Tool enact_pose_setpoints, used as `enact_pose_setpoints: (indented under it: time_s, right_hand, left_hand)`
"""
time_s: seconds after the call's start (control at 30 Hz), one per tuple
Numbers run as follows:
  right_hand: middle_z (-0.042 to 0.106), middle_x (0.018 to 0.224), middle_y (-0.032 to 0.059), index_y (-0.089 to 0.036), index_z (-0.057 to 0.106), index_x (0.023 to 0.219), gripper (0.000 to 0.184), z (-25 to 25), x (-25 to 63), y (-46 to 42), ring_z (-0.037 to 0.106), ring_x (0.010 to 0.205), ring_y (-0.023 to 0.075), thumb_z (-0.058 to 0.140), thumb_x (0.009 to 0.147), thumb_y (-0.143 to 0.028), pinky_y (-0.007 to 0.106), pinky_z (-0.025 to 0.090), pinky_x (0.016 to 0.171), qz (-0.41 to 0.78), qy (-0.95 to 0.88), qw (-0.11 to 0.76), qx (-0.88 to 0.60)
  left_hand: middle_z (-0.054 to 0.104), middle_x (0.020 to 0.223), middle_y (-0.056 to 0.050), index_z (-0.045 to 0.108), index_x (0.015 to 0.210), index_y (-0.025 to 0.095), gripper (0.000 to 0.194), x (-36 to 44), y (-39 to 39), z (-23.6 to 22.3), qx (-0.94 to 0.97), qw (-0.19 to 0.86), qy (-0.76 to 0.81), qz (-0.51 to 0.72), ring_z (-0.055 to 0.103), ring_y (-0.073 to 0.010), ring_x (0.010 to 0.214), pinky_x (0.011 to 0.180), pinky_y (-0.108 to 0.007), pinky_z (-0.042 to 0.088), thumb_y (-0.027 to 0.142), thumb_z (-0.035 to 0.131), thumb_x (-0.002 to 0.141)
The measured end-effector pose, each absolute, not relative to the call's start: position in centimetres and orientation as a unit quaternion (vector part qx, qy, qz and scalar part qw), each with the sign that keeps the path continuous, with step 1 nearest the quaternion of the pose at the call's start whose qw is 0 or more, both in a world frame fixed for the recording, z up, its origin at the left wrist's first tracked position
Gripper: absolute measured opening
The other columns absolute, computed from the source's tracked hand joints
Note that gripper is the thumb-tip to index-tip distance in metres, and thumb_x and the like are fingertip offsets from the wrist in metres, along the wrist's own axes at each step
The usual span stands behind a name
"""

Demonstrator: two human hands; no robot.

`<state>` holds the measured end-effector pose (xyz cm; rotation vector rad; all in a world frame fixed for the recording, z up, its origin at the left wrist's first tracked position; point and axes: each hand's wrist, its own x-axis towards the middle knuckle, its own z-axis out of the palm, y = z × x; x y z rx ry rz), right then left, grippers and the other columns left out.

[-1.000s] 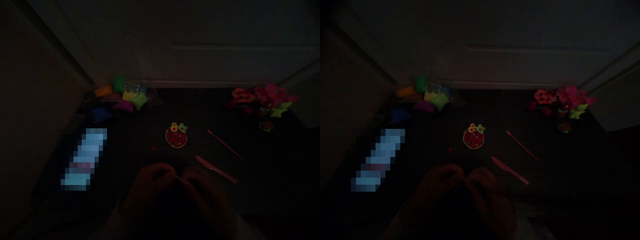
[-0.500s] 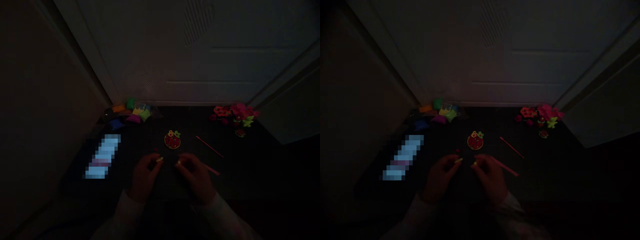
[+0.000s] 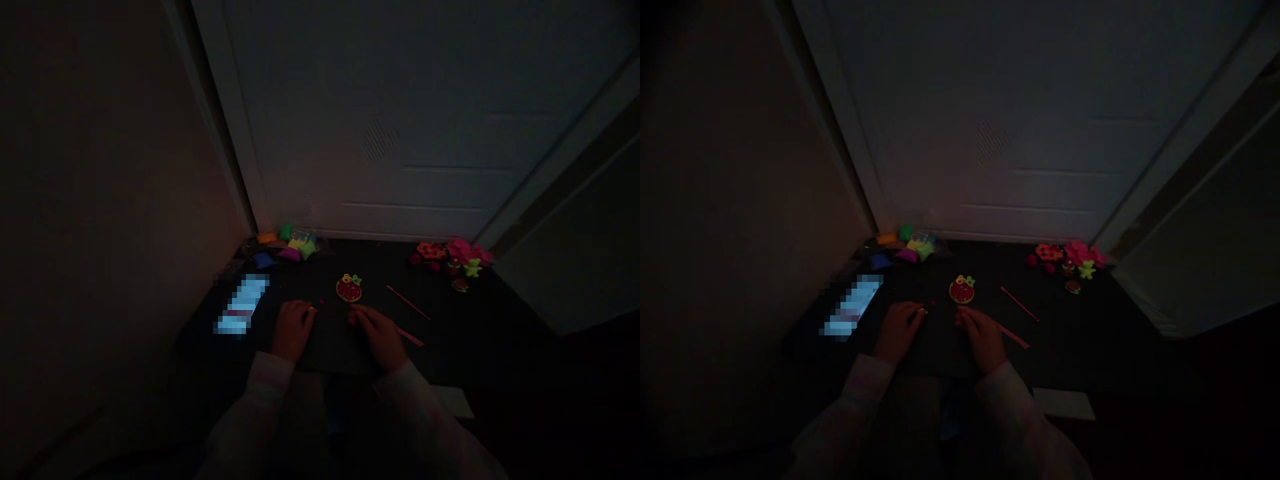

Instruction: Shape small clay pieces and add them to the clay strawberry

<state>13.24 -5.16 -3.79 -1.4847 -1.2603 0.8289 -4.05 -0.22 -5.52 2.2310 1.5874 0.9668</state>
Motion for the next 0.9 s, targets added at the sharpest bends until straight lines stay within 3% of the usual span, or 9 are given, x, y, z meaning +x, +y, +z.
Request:
enact_pose_setpoints:
  time_s: [0.1,0.2,0.3,0.47,0.6,0.8,0.9]
  right_hand:
    - [0.067,0.079,0.0046,-0.017,0.061,0.091,0.030,-3.96,13.21,-5.16,0.062,0.072,0.0167,0.050,0.073,-0.038,0.030,0.046,0.068,0.349,-0.517,0.492,-0.607]
    - [0.064,0.065,0.0017,-0.017,0.061,0.077,0.025,-4.17,13.25,-5.23,0.059,0.061,0.0162,0.058,0.067,-0.040,0.029,0.045,0.058,0.350,-0.515,0.484,-0.615]
    - [0.062,0.063,0.0007,-0.016,0.060,0.068,0.023,-4.25,13.33,-5.27,0.058,0.062,0.0148,0.060,0.067,-0.039,0.029,0.044,0.059,0.348,-0.520,0.477,-0.617]
    - [0.066,0.081,0.0043,-0.018,0.061,0.084,0.026,-4.48,13.38,-5.09,0.061,0.075,0.0161,0.052,0.073,-0.039,0.031,0.045,0.072,0.362,-0.520,0.491,-0.598]
    - [0.066,0.083,0.0055,-0.018,0.058,0.092,0.032,-4.68,13.40,-4.98,0.062,0.076,0.0165,0.047,0.074,-0.042,0.031,0.045,0.074,0.362,-0.510,0.508,-0.592]
    - [0.058,0.056,-0.0008,-0.017,0.057,0.073,0.024,-4.48,13.30,-5.12,0.055,0.053,0.0134,0.055,0.069,-0.041,0.026,0.042,0.052,0.363,-0.502,0.501,-0.605]
    - [0.055,0.054,-0.0023,-0.018,0.053,0.066,0.024,-4.52,13.24,-5.10,0.053,0.051,0.0130,0.062,0.063,-0.040,0.025,0.040,0.049,0.357,-0.497,0.503,-0.611]
  left_hand:
    - [0.064,0.087,-0.008,0.064,0.087,0.015,0.021,-4.01,-0.37,-5.48,0.760,0.113,0.548,0.332,0.055,-0.0204,0.086,0.078,-0.037,0.045,0.024,0.048,0.077]
    - [0.064,0.086,-0.007,0.063,0.088,0.016,0.020,-3.98,-0.47,-5.42,0.758,0.110,0.549,0.335,0.056,-0.0198,0.086,0.077,-0.036,0.046,0.024,0.048,0.077]
    - [0.064,0.086,-0.006,0.063,0.087,0.016,0.019,-3.96,-0.50,-5.40,0.754,0.107,0.553,0.340,0.056,-0.0198,0.085,0.077,-0.036,0.046,0.024,0.049,0.077]
    - [0.063,0.087,-0.007,0.062,0.088,0.016,0.019,-4.01,-0.48,-5.40,0.747,0.103,0.557,0.350,0.056,-0.0198,0.086,0.078,-0.037,0.046,0.023,0.048,0.077]
    - [0.063,0.087,-0.007,0.061,0.088,0.016,0.019,-4.05,-0.53,-5.33,0.746,0.104,0.555,0.353,0.056,-0.0196,0.086,0.078,-0.037,0.046,0.023,0.048,0.077]
    - [0.063,0.088,-0.008,0.061,0.088,0.015,0.019,-4.06,-0.61,-5.24,0.745,0.108,0.554,0.357,0.055,-0.0201,0.087,0.078,-0.037,0.046,0.022,0.047,0.078]
    - [0.063,0.087,-0.007,0.061,0.087,0.016,0.018,-4.07,-0.64,-5.19,0.743,0.108,0.553,0.360,0.056,-0.0200,0.086,0.078,-0.037,0.046,0.021,0.047,0.077]
